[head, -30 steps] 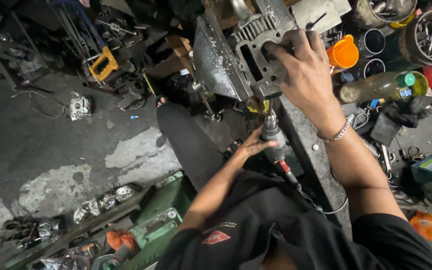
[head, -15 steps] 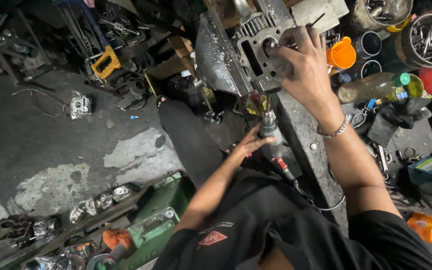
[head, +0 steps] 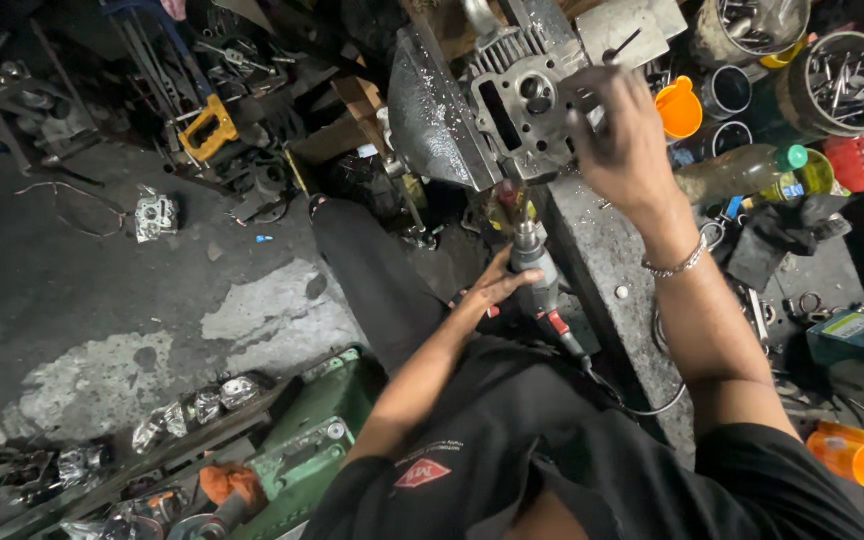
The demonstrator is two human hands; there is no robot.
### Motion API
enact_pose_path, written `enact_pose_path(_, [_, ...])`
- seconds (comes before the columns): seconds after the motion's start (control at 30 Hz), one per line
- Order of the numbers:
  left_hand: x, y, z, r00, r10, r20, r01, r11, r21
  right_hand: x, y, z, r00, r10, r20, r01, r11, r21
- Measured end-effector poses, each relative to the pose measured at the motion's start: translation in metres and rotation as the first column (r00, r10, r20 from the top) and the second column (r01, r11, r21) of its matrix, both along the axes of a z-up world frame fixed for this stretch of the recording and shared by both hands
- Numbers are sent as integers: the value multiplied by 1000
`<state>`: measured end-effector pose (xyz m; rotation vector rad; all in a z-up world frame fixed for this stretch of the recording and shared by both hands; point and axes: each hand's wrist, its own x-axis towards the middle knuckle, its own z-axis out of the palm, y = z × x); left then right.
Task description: The person uses a handheld rotary tool to drill or grind a metal engine block clamped in a vise. They periodically pause to wipe the work area with a cloth and inspect the surface.
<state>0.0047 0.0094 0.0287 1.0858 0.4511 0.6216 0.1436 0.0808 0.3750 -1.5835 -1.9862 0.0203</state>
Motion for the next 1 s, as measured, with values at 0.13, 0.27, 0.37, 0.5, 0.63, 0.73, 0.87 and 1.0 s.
enact_pose_path(0.13, [2,-3,-3,998,-3,-55,2,1000,-18,-13,-16,20,998,54,35,-52,998,-45])
enact_pose_path(0.27, [-1,-2,-2,997,-10,-73,11,1000,14,-25,-20,38,986,101,129,-91,993,-80])
enact_pose_path(0.37, [-2,1,1,999,-12,-41,13,1000,23,-29,-14,42,972,81,218,-63,994,-91])
enact_pose_path(0.5, [-5,-3,-2,997,0,-75,4,999,49,-30,-8,35,964,23,264,-5,998,-67])
enact_pose_path(0.63, [-2,0,-7,993,-39,-112,41,999,10,-20,-1,34,976,0,217,37,985,-166])
enact_pose_path(0.73, [-1,-2,-9,991,-57,-117,60,998,24,-13,0,37,974,91,209,-66,990,-122])
enact_pose_path(0.87, [-3,1,-2,995,-48,-90,53,997,56,-13,0,37,928,115,354,-68,988,-141])
enact_pose_path(1.0, [-9,2,4,997,-41,-71,46,997,65,-19,1,30,869,99,484,-51,992,-111])
